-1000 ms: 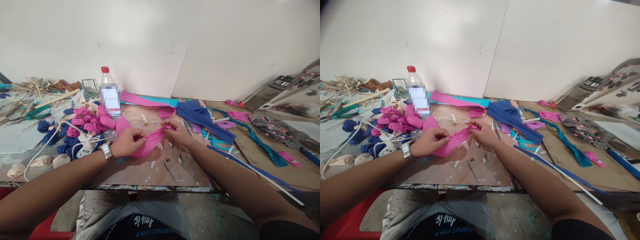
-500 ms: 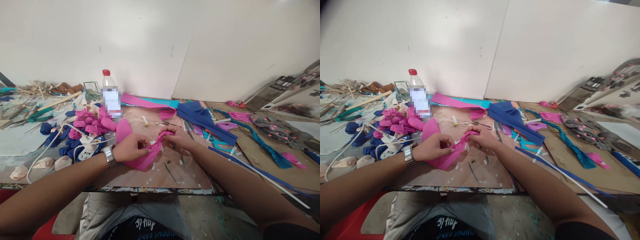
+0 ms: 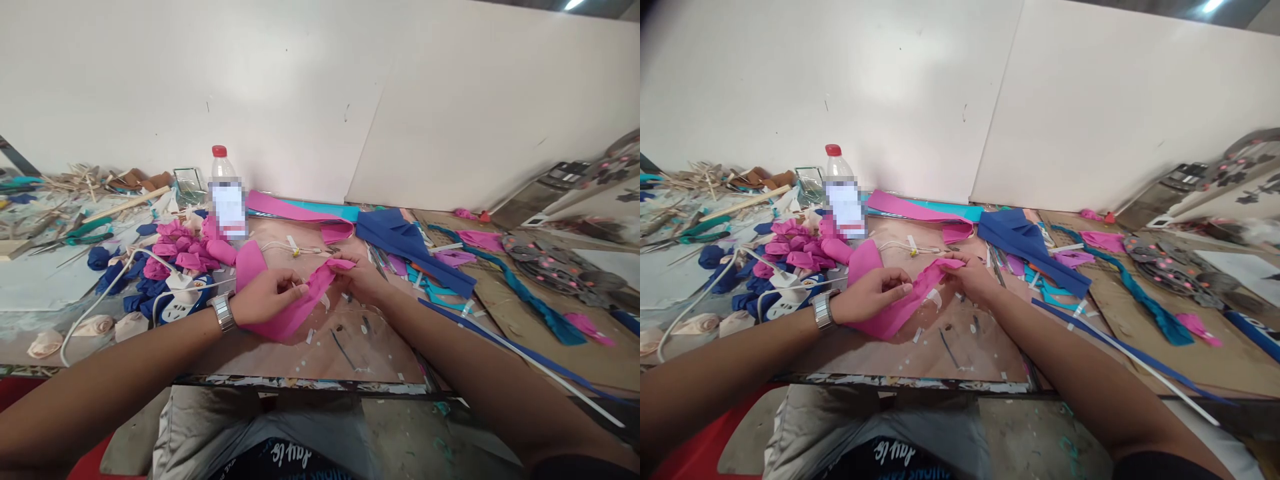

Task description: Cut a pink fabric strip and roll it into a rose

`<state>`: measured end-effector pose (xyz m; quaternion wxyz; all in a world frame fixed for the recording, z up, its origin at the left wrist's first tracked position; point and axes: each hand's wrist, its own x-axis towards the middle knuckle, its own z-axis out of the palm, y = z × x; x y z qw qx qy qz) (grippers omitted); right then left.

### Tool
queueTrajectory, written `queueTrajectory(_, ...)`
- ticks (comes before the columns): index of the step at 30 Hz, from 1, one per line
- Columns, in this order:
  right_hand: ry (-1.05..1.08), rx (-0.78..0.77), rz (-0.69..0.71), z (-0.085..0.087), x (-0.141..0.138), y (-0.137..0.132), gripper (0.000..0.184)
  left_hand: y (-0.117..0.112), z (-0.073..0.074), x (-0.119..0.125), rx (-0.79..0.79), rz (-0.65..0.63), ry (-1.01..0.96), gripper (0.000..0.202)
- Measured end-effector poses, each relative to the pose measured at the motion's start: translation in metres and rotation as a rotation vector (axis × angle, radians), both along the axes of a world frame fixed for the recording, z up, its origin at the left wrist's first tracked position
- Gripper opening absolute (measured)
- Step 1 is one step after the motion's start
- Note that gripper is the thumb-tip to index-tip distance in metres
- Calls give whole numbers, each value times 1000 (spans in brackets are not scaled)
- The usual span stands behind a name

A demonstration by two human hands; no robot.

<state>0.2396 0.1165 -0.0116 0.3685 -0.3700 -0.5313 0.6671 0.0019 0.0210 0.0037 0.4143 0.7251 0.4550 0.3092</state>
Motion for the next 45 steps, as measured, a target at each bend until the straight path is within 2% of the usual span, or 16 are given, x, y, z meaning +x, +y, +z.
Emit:
queueTrajectory(3, 22, -19, 6, 3, -2, -4, 37, -2, 1, 2, 14, -59, 24, 41)
queueTrajectory(8, 13, -13, 42, 1, -3, -11, 36, -3, -3, 4, 21, -89, 75, 39)
queueTrajectory(12, -106, -129, 221, -7, -1, -17, 45, -3, -4, 4, 38, -60, 13, 36)
queueTrajectory(16, -108, -175, 391, -9, 0, -22, 51, -3, -3, 5, 22, -34, -2, 37)
queueTrajectory(20, -104, -183, 449, -8, 2, -25, 52, -3, -4, 5, -37, -36, -62, 36)
queueTrajectory(24, -149, -269, 492, -10, 4, -23, 54, -2, -2, 5, -46, -14, -77, 39)
queueTrajectory(30, -129, -189, 560, -9, 9, -20, 53, -2, 3, 5, -126, -33, -182, 42)
queueTrajectory(36, -198, -141, 671, -1, 16, -18, 56, -3, 7, 3, -265, -175, -305, 44)
queueTrajectory(41, -157, -140, 589, -8, 12, -19, 61, -3, 5, 3, -276, -256, -282, 35)
queueTrajectory(45, -133, -127, 452, -10, 10, -19, 55, -3, 6, 3, -305, -283, -268, 29)
